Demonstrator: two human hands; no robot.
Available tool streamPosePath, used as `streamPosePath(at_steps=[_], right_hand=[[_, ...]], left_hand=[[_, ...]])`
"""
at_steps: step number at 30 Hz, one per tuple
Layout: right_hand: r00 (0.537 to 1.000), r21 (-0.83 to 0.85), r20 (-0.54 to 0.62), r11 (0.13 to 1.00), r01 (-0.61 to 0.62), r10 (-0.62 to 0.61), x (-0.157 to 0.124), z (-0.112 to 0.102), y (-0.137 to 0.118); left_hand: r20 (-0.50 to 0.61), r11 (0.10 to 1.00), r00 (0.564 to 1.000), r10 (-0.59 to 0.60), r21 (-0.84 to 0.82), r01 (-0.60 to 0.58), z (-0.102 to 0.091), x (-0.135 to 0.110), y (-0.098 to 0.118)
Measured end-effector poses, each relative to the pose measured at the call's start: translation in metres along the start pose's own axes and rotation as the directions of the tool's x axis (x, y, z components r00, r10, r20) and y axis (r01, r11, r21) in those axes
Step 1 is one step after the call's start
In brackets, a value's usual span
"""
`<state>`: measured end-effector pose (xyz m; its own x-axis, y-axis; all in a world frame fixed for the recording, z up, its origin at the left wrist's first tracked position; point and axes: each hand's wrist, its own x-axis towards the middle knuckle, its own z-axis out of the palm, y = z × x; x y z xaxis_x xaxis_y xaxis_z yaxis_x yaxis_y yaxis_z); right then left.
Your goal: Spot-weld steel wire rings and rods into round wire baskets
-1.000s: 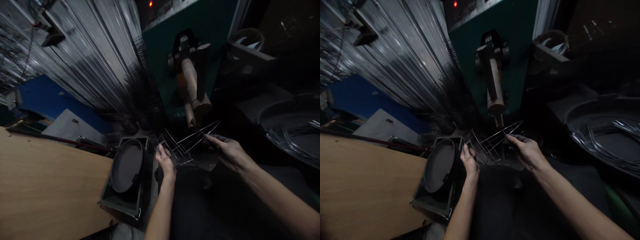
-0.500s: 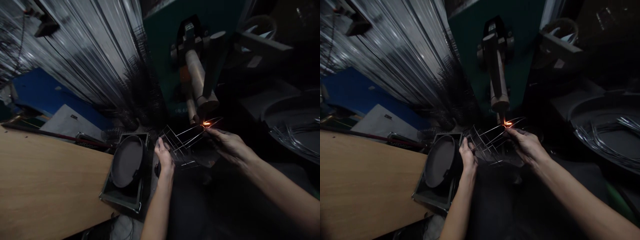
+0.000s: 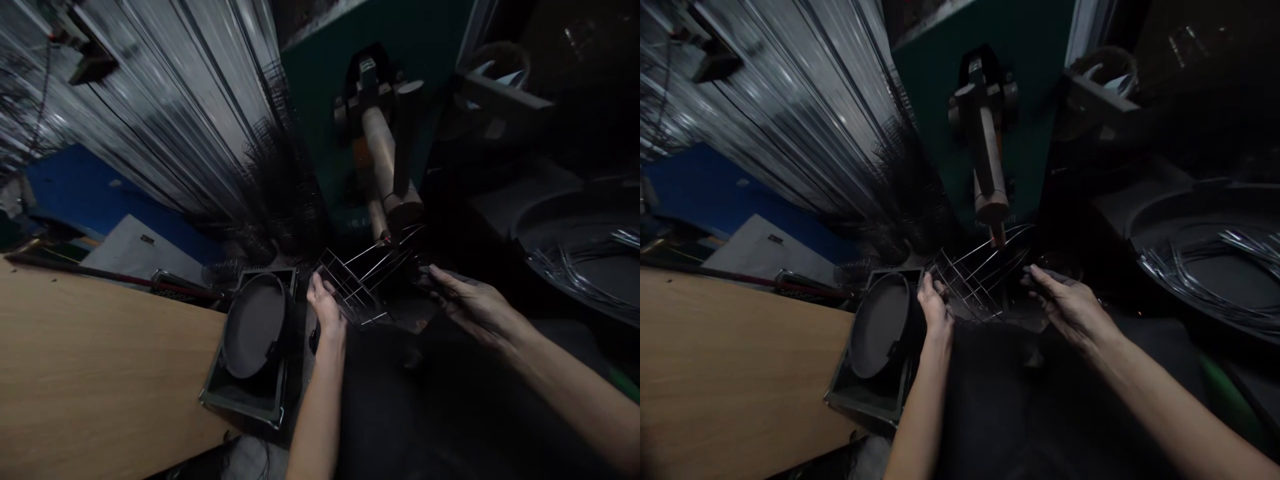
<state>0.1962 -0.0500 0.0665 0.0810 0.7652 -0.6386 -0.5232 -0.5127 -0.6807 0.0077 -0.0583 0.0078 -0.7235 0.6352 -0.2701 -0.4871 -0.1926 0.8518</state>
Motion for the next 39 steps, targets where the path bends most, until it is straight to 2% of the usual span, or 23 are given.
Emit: streamPosePath(at_steps=[3,6,7,10,12,14,17,18,19,21,22,23,24,26,27,29,30,31,33,34,35,37,39], right_hand=[[0.999,-0.104,0.008,0.994,0.039,-0.038,-0.013,0.0,0.0],[0.966,-0.34,0.179,0.91,0.237,-0.184,-0.032,0.0,0.003],[0.927,-0.405,0.271,0.843,0.355,-0.26,-0.038,0.001,0.004],[0.737,-0.485,0.495,0.557,0.674,-0.46,-0.044,0.008,0.005],[0.675,-0.54,0.556,0.406,0.737,-0.485,-0.037,0.015,0.002],[0.734,-0.633,0.566,0.373,0.678,-0.374,-0.025,0.018,-0.003],[0.826,-0.688,0.552,0.496,0.529,-0.115,-0.005,0.008,-0.003],[0.822,-0.668,0.565,0.545,0.507,-0.071,-0.001,0.001,0.001],[0.808,-0.638,0.586,0.582,0.504,-0.058,0.003,-0.007,0.007],[0.779,-0.592,0.622,0.602,0.536,-0.081,0.007,-0.025,0.024],[0.766,-0.583,0.635,0.587,0.561,-0.101,0.007,-0.034,0.035],[0.756,-0.582,0.642,0.563,0.587,-0.125,0.006,-0.042,0.047],[0.749,-0.584,0.644,0.533,0.613,-0.156,0.004,-0.049,0.059],[0.725,-0.581,0.65,0.466,0.667,-0.228,-0.004,-0.063,0.079],[0.704,-0.569,0.663,0.439,0.695,-0.255,-0.007,-0.071,0.086],[0.661,-0.538,0.698,0.407,0.738,-0.277,-0.01,-0.09,0.088],[0.668,-0.551,0.681,0.39,0.738,-0.301,-0.009,-0.105,0.081],[0.718,-0.619,0.6,0.364,0.696,-0.351,-0.007,-0.125,0.069],[0.825,-0.831,0.254,0.324,0.453,-0.504,-0.005,-0.177,0.035],[0.809,-0.92,-0.025,0.33,0.212,-0.588,-0.006,-0.207,0.016],[0.774,-0.933,-0.16,0.349,0.084,-0.613,-0.009,-0.237,-0.003],[0.726,-0.911,-0.344,0.398,-0.106,-0.596,-0.012,-0.285,-0.032],[0.719,-0.875,-0.432,0.448,-0.186,-0.545,-0.007,-0.306,-0.045]], left_hand=[[0.005,0.999,1.0,0.028,0.04,-0.028,0.001,0.002,0.001],[0.03,0.996,0.998,0.055,0.067,-0.057,-0.002,-0.003,0.004],[0.039,0.995,0.997,0.06,0.072,-0.063,-0.004,-0.007,0.004],[0.068,0.985,0.994,0.084,0.147,-0.093,-0.021,-0.027,0.0],[0.144,0.949,0.98,0.137,0.265,-0.172,-0.04,-0.044,-0.007],[0.336,0.886,0.926,0.173,0.358,-0.296,-0.062,-0.059,-0.015],[0.695,0.807,0.714,0.09,0.369,-0.461,-0.095,-0.07,-0.022],[0.729,0.796,0.678,0.089,0.357,-0.489,-0.104,-0.07,-0.022],[0.699,0.797,0.705,0.119,0.356,-0.487,-0.111,-0.068,-0.021],[0.441,0.864,0.88,0.175,0.361,-0.352,-0.116,-0.059,-0.017],[0.265,0.921,0.956,0.122,0.33,-0.209,-0.115,-0.053,-0.014],[0.133,0.962,0.991,-0.01,0.273,-0.027,-0.111,-0.046,-0.011],[0.061,0.965,0.982,-0.18,0.205,0.165,-0.105,-0.04,-0.009],[0.026,0.889,0.893,-0.45,0.111,0.445,-0.089,-0.03,-0.007],[0.011,0.855,0.858,-0.514,0.093,0.511,-0.081,-0.028,-0.008],[-0.043,0.842,0.847,-0.53,0.098,0.531,-0.066,-0.027,-0.014],[-0.058,0.848,0.856,-0.514,0.115,0.517,-0.059,-0.027,-0.018],[-0.044,0.855,0.865,-0.5,0.134,0.501,-0.054,-0.027,-0.023],[0.034,0.869,0.876,-0.481,0.149,0.471,-0.045,-0.028,-0.031],[0.069,0.88,0.882,-0.466,0.143,0.453,-0.042,-0.03,-0.034],[0.085,0.894,0.894,-0.44,0.132,0.428,-0.039,-0.033,-0.035],[0.055,0.927,0.93,-0.364,0.124,0.355,-0.035,-0.044,-0.033],[0.003,0.949,0.961,-0.277,0.154,0.274,-0.032,-0.057,-0.029]])
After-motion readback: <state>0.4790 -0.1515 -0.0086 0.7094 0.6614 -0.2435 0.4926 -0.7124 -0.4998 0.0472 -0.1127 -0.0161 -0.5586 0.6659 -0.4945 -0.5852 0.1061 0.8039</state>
